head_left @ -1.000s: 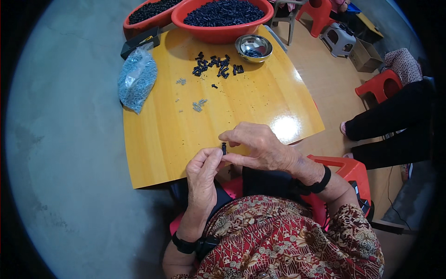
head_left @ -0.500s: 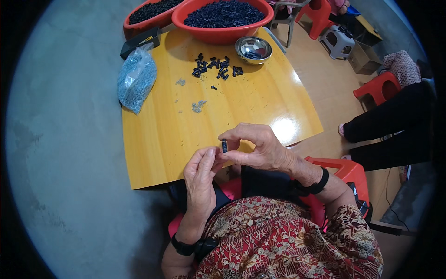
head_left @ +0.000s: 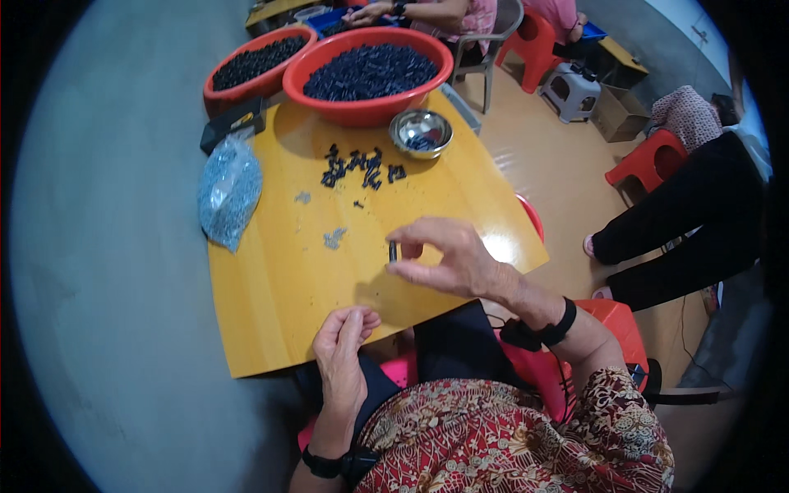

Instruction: Manually assembling small black plastic components at a table in a workshop.

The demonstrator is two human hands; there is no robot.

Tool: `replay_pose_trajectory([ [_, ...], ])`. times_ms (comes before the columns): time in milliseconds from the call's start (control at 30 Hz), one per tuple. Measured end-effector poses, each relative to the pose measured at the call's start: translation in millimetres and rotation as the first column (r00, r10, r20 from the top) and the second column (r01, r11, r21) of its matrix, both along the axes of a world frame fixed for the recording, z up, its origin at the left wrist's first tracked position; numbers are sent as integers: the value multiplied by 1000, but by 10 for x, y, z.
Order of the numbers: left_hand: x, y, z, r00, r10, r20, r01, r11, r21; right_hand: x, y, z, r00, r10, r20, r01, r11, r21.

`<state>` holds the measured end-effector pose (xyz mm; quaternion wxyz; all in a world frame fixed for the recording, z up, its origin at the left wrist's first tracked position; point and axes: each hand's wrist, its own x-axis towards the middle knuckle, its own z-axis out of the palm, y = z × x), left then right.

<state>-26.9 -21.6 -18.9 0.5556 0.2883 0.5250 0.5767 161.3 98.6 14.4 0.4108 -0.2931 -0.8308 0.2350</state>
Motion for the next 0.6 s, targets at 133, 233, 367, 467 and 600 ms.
replay_pose_trajectory([
  [133, -12, 1, -65, 1000, 9, 19, -9, 1000, -8, 219, 648, -11, 977, -210, -23, 209, 977, -30],
  [233, -13, 5, -60, 999, 9, 34, -9, 1000, -9, 396, 1104, 50, 927, -355, 120, 365, 928, -76],
  [367, -40, 19, -81, 999, 15, 48, -14, 1000, -6, 494, 1514, -53, 876, -447, 179, 451, 892, 22],
  [467, -54, 20, -68, 999, 22, 49, -21, 1000, -4, 469, 1521, -16, 839, -535, 102, 538, 843, -4],
  [600, -89, -1, -110, 998, 24, 53, -23, 1000, -8, 403, 1131, -31, 922, -380, 71, 374, 923, 85],
])
